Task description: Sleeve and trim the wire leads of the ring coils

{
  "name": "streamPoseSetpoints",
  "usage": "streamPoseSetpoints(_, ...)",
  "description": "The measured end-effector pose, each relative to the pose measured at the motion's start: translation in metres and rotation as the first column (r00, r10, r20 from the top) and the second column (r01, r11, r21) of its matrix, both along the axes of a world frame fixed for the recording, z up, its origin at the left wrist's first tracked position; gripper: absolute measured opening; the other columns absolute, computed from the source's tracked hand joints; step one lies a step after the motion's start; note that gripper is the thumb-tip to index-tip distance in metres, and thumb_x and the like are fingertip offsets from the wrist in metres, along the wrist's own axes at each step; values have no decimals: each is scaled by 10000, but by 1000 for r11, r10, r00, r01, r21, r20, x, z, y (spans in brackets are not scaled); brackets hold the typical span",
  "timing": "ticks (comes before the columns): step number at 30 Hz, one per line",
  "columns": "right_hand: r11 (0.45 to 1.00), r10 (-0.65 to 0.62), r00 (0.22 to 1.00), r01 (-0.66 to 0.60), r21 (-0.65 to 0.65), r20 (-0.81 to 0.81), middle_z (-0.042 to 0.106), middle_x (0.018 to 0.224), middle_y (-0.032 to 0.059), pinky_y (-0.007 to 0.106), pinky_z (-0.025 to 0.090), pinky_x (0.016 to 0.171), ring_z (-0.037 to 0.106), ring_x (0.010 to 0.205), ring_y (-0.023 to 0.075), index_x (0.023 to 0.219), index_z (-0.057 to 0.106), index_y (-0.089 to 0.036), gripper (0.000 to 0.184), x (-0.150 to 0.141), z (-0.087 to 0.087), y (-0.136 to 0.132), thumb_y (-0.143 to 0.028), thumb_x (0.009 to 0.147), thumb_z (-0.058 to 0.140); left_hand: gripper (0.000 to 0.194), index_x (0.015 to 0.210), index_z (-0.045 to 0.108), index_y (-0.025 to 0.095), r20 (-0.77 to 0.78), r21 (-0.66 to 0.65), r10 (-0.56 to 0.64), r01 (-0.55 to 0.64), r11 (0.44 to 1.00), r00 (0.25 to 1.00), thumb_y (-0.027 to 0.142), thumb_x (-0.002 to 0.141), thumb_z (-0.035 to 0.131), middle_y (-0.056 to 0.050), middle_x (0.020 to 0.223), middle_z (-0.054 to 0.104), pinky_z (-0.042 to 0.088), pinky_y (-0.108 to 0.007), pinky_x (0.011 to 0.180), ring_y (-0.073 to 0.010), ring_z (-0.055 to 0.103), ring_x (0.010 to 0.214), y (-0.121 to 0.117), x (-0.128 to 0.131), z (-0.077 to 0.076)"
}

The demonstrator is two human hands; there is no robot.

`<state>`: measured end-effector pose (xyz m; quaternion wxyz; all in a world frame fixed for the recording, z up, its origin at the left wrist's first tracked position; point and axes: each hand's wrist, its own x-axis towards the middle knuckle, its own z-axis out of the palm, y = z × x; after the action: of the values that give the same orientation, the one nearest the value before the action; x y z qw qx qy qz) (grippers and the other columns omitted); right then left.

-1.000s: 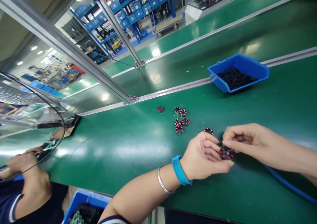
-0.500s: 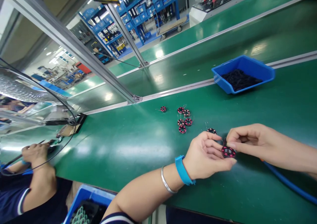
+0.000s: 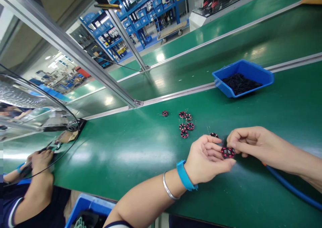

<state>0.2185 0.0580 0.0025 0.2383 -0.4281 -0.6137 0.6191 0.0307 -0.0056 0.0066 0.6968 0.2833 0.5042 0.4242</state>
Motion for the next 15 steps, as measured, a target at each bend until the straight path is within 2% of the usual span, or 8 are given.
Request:
streamPoseSetpoints(2, 998, -52, 999, 52, -26, 9, 650, 596, 40, 305, 495, 531, 549, 564, 163, 586, 727, -234, 614, -3, 8, 1, -827, 599, 888, 799, 916, 668, 157, 0, 12, -11, 11, 1000, 1000, 217, 263, 1123, 44, 721, 716, 518, -153, 554, -56, 634, 581, 0, 0, 0)
streamPoseSetpoints(4, 992, -124, 992, 124, -35, 10, 638, 602, 48, 314, 509, 531, 543, 560, 160, 562, 691, -226, 672, -5, 14, 3, -865, 532, 894, 750, 878, 682, 153, -8, 28, -33, 33, 999, 999, 250, 281, 1126, 35, 718, 718, 525, -161, 571, -59, 639, 596, -1, 1, -2)
streamPoseSetpoints(7, 976, -215, 976, 215, -37, 19, 614, 605, 44, 285, 449, 450, 499, 517, 139, 568, 638, -225, 768, -2, 17, 5, -960, 486, 845, 705, 853, 699, 153, -33, 34, -66, 67, 997, 997, 305, 313, 1125, 23, 719, 719, 534, -180, 584, -75, 649, 607, -4, 2, -5)
streamPoseSetpoints(10, 962, -267, 961, 270, -41, 67, 617, 611, 43, 291, 432, 397, 526, 494, 163, 644, 684, -225, 805, 3, 16, 6, -998, 458, 818, 651, 869, 719, 151, -112, 46, -108, 114, 992, 988, 347, 392, 1118, -4, 752, 742, 529, -197, 579, -92, 654, 614, -8, 1, -7)
streamPoseSetpoints(12, 965, -259, 959, 251, 78, 118, 673, 660, 68, 336, 497, 431, 593, 527, 203, 682, 728, -232, 768, 6, 14, 6, -974, 506, 812, 547, 898, 743, 166, -257, 147, -126, 167, 975, 958, 357, 519, 1089, -33, 820, 781, 575, -241, 648, -137, 704, 691, -12, -2, -6)
streamPoseSetpoints(13, 957, -246, 959, 218, 190, 139, 711, 704, 84, 366, 540, 478, 637, 567, 230, 690, 744, -240, 721, 8, 11, 7, -944, 551, 810, 466, 918, 758, 180, -364, 231, -123, 217, 949, 923, 349, 603, 1058, -46, 867, 803, 609, -281, 727, -169, 736, 760, -14, -5, -6)
streamPoseSetpoints(15, 898, -218, 961, 129, 421, 171, 778, 808, 103, 423, 614, 622, 718, 691, 284, 737, 784, -263, 575, 10, 3, 8, -831, 659, 806, 299, 949, 783, 209, -600, 388, -75, 371, 843, 797, 321, 747, 973, -71, 965, 833, 628, -381, 922, -237, 772, 912, -17, -13, -6)
